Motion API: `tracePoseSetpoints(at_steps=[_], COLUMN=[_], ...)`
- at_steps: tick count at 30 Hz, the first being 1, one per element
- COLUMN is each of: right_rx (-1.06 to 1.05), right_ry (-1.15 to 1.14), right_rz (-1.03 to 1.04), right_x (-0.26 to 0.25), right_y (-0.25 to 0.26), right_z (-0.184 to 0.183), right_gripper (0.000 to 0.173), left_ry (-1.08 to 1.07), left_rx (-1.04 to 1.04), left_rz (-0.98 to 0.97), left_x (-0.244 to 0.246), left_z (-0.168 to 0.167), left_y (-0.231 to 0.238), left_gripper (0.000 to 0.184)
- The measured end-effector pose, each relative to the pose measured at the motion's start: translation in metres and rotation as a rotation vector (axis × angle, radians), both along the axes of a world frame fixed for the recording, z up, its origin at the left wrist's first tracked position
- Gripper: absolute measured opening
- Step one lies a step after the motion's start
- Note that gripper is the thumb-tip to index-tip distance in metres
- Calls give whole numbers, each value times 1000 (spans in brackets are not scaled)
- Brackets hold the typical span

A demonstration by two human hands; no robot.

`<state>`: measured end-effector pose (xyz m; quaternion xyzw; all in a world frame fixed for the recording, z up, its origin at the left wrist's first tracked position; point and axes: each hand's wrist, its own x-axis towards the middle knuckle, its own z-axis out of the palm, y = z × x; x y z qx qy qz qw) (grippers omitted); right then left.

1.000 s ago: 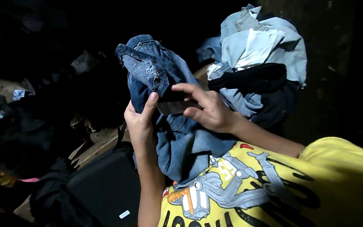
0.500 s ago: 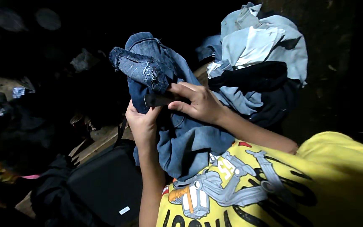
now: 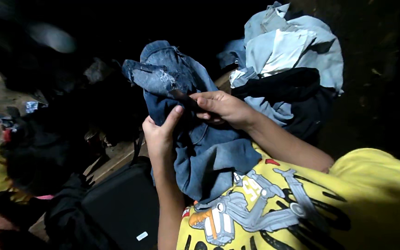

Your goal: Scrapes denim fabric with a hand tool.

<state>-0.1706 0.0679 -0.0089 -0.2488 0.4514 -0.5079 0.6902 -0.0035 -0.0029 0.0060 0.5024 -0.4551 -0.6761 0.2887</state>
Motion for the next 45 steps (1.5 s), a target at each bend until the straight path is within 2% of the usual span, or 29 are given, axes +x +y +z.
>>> tracePoseSetpoints(at_steps=[2, 7, 10, 13, 18, 21, 25, 29, 35, 41, 43, 45], right_rx=[-31, -283, -340, -389, -452, -381, -319, -369, -371, -435, -396, -275], right_ry=[123, 739, 1053, 1188, 1277, 1281, 1138, 1121, 1118, 1181, 1005, 610], right_rz=[-25, -41, -65, -116, -189, -135, 6, -53, -25, -140, -180, -181], right_x=[1, 9, 15, 20, 21, 22, 14, 11, 12, 20, 21, 19], right_y=[2, 20, 21, 17, 13, 14, 13, 16, 16, 8, 5, 1], right_z=[0, -2, -7, -12, -19, -15, -6, -12, -12, -18, -17, -6], right_gripper=[31, 43, 50, 50, 43, 47, 51, 52, 52, 41, 35, 26], left_ry=[23, -1, 7, 5, 45, 59, 2, -16, -23, 38, 35, 42], left_rx=[-3, -30, -36, -50, -47, -36, -43, -55, -92, -129, -115, -88], left_rz=[7, -9, -4, 0, 34, 33, 20, 54, 52, 22, 9, 0], left_x=[-2, 1, -2, -1, -2, -1, 0, -1, -5, -4, -4, -3], left_z=[-1, -2, -2, -1, -3, -3, -3, -3, -1, -6, -6, -6], left_y=[-2, 2, 3, 3, 5, 4, 4, 4, 5, 7, 7, 6], left_gripper=[9, 7, 13, 16, 19, 17, 15, 17, 19, 20, 16, 13])
